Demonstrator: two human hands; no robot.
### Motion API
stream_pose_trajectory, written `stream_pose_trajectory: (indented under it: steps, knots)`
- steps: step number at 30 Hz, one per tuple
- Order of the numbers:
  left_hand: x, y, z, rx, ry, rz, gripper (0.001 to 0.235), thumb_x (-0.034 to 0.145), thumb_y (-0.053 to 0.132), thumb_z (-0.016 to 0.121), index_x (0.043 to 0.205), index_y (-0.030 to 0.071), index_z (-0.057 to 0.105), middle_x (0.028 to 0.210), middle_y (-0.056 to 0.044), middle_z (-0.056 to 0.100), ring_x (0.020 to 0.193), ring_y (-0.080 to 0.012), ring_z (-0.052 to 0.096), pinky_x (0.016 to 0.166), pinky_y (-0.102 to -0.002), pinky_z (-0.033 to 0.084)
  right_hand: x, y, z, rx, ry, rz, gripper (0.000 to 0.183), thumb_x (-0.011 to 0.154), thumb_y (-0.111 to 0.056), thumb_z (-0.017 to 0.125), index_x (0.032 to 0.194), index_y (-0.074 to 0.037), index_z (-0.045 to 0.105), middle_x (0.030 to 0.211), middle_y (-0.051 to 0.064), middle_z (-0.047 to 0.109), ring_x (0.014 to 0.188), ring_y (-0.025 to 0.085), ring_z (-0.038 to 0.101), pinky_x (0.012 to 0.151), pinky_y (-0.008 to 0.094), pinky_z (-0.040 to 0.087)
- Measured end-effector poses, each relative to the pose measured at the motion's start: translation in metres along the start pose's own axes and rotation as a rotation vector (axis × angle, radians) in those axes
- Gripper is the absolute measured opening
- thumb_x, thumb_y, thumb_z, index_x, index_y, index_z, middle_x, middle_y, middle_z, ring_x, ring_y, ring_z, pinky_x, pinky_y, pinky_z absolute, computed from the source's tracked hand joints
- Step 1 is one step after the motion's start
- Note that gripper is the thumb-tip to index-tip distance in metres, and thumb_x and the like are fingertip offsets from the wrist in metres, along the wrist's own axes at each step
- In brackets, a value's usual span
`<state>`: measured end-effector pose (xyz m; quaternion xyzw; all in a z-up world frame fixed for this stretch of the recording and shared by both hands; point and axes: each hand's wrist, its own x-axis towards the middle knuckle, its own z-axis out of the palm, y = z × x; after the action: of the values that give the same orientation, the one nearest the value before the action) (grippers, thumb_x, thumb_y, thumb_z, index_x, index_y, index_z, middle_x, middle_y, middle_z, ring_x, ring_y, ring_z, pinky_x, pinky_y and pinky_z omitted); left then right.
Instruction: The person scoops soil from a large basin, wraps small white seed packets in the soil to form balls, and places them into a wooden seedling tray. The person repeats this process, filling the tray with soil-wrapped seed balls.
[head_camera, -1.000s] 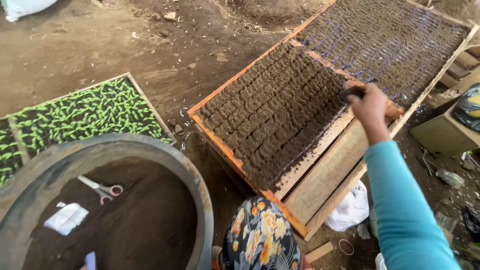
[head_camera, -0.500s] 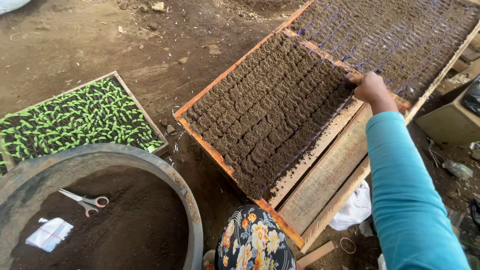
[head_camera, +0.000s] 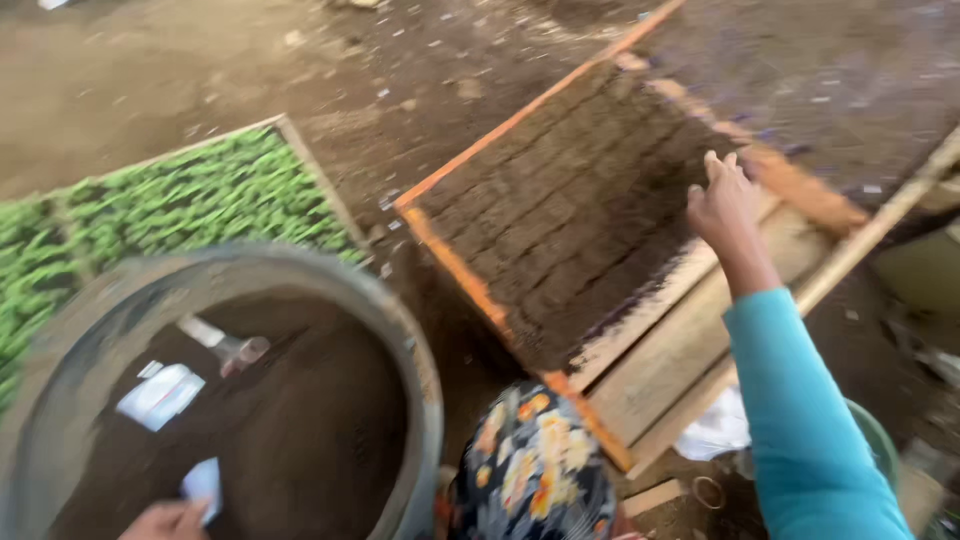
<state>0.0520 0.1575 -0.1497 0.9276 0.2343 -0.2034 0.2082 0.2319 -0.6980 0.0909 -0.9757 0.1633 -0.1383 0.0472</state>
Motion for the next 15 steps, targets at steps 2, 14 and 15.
stream_pose_trajectory:
  steps: [2,14,15]
  knots:
    - [-0.068,0.064,-0.007,-0.011,0.28,0.009,0.039,0.088,0.045,0.071,0.067,0.011,0.073,0.067,-0.005,0.066,0.068,-0.0184,0.059,0.062,-0.032,0.043,-0.06,-0.095,-0.018,0.149,-0.069,-0.141,0.064,0.088,-0.022,0.055,0.149,-0.003,0.045,0.152,0.034,0.037,0.138,0.048,0.037,0.106,0.069,0.024]
    - [-0.126,0.085,-0.028,-0.402,0.509,-0.163,0.006,0.077,0.018,0.082,0.076,0.017,0.075,0.076,-0.008,0.073,0.086,-0.0354,0.072,0.08,-0.045,0.058,-0.357,-0.466,0.08,0.831,-0.771,-0.54,0.023,0.076,-0.017,0.081,0.099,-0.02,0.08,0.094,0.002,0.079,0.094,0.021,0.074,0.083,0.038,0.058]
    - [-0.131,0.089,-0.033,-0.458,0.457,-0.188,0.008,0.077,0.021,0.083,0.077,0.017,0.075,0.076,-0.009,0.073,0.087,-0.0359,0.072,0.079,-0.046,0.059,-0.368,-0.475,0.087,0.88,-0.839,-0.463,0.023,0.077,-0.017,0.081,0.099,-0.02,0.08,0.092,0.002,0.079,0.09,0.018,0.075,0.079,0.036,0.059]
